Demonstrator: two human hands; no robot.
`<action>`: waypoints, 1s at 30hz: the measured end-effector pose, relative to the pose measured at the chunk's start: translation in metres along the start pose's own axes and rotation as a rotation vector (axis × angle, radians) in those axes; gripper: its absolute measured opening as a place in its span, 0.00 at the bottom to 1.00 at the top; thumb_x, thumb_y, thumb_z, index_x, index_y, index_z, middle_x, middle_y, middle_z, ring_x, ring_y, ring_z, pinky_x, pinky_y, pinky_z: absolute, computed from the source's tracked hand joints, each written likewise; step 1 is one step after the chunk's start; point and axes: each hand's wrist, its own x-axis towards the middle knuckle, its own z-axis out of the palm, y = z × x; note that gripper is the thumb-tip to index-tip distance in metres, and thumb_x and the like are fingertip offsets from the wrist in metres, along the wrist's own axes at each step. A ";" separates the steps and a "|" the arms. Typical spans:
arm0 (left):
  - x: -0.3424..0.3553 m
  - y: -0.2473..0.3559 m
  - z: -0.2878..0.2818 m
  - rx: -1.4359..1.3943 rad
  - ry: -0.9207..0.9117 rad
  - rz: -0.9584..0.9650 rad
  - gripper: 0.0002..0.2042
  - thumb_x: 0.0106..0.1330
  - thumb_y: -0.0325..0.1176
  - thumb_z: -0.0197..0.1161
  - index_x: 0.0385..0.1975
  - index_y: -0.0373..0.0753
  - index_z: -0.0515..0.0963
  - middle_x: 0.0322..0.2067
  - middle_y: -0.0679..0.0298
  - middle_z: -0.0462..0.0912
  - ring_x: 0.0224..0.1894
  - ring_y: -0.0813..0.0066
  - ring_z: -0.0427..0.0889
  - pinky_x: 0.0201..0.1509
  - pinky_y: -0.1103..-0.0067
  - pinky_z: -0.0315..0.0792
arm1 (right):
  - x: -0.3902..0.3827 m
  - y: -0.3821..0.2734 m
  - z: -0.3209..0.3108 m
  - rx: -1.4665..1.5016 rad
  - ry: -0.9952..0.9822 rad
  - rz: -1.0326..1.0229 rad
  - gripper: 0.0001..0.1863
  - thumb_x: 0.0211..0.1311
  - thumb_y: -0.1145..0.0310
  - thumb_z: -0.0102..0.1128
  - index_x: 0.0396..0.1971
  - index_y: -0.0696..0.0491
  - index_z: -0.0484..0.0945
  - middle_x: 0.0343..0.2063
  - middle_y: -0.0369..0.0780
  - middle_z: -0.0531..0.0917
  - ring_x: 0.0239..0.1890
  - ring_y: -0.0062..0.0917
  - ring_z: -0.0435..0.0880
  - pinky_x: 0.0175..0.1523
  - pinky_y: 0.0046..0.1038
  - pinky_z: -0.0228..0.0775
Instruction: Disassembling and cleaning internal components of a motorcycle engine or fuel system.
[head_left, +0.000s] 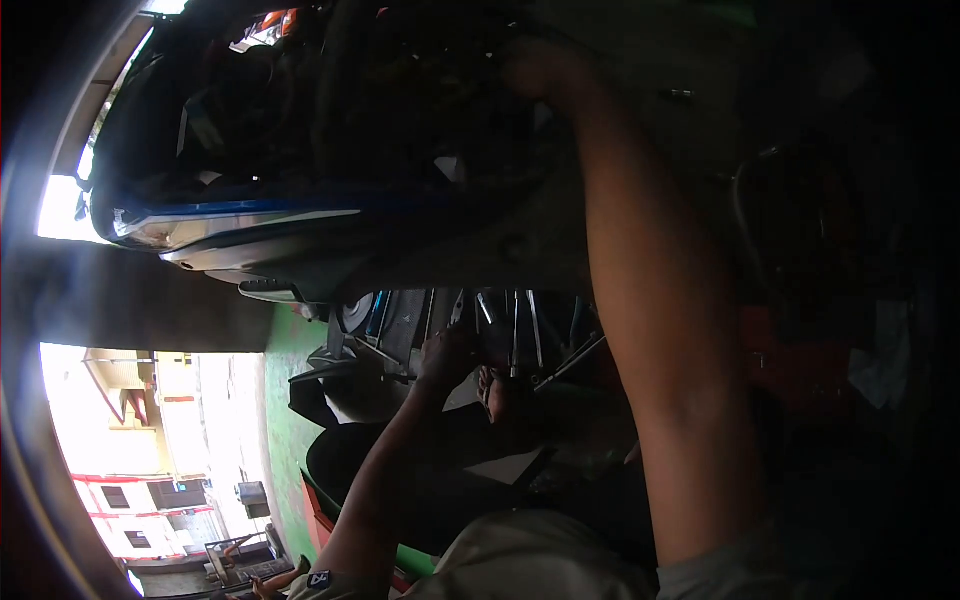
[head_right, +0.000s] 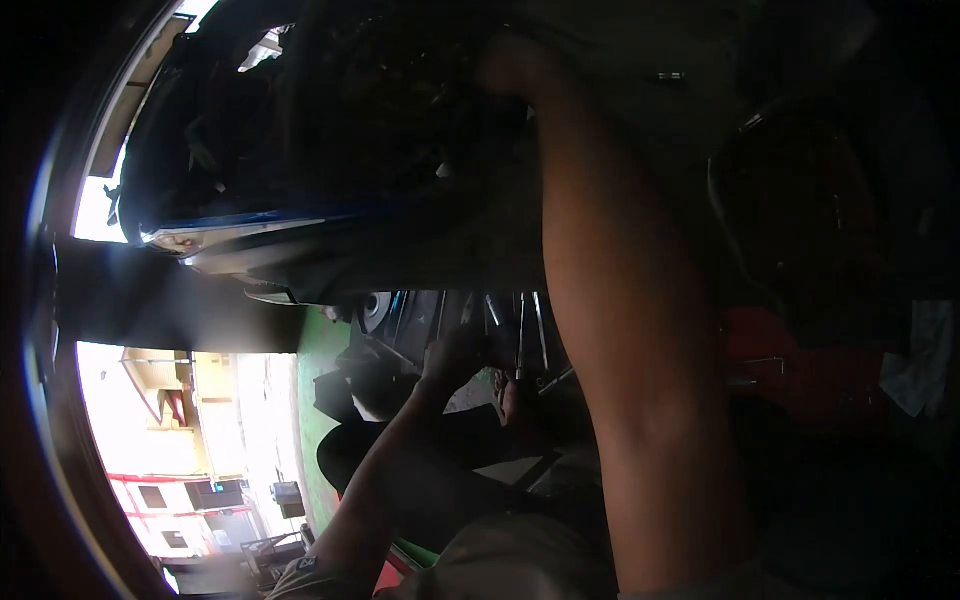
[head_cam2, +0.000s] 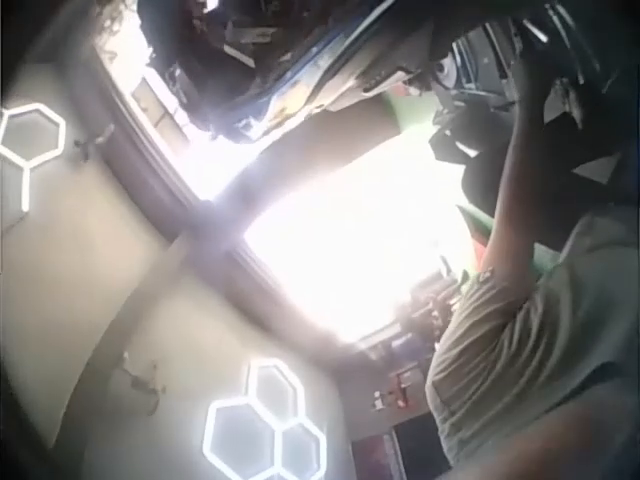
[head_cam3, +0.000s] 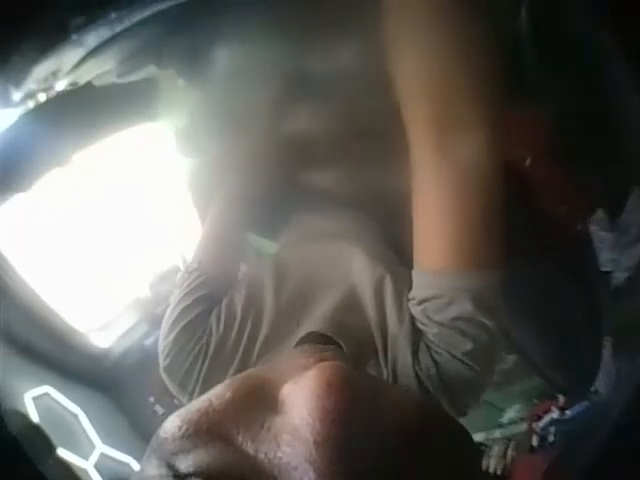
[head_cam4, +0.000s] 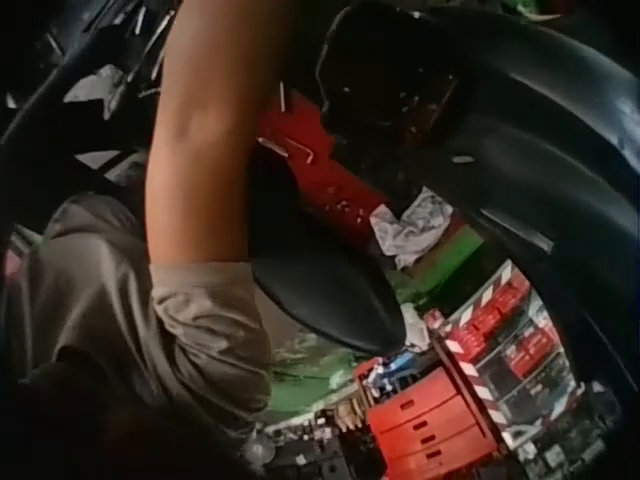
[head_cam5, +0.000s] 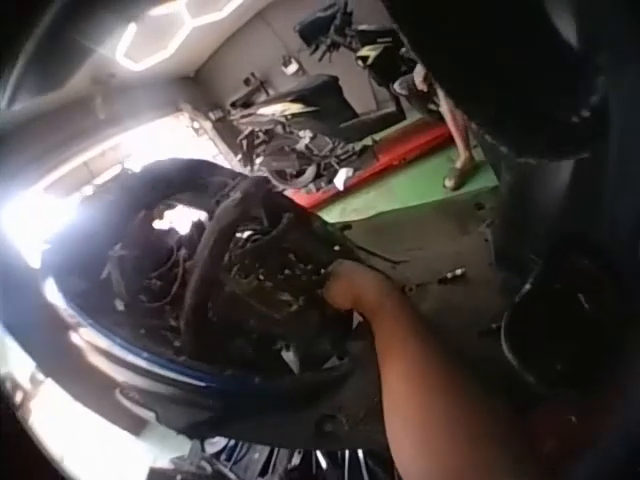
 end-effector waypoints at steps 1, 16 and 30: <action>-0.007 0.009 -0.019 -0.035 0.044 0.092 0.14 0.65 0.41 0.67 0.49 0.46 0.85 0.43 0.56 0.88 0.46 0.53 0.88 0.47 0.61 0.80 | 0.004 0.002 0.004 0.026 0.007 0.052 0.16 0.64 0.65 0.55 0.44 0.54 0.88 0.44 0.50 0.89 0.46 0.42 0.88 0.53 0.42 0.80; -0.094 0.107 -0.276 -0.836 -0.089 0.250 0.12 0.80 0.34 0.54 0.56 0.35 0.70 0.34 0.69 0.75 0.30 0.83 0.69 0.35 0.82 0.68 | 0.003 -0.004 0.017 0.534 0.151 0.335 0.16 0.67 0.62 0.58 0.44 0.56 0.88 0.41 0.52 0.89 0.44 0.44 0.89 0.51 0.40 0.78; -0.116 0.130 -0.262 -0.917 0.197 0.339 0.11 0.80 0.37 0.55 0.50 0.36 0.72 0.24 0.69 0.72 0.23 0.79 0.71 0.28 0.79 0.69 | 0.006 0.003 0.023 0.538 0.094 0.341 0.17 0.66 0.60 0.59 0.45 0.57 0.87 0.41 0.54 0.88 0.45 0.45 0.89 0.53 0.40 0.77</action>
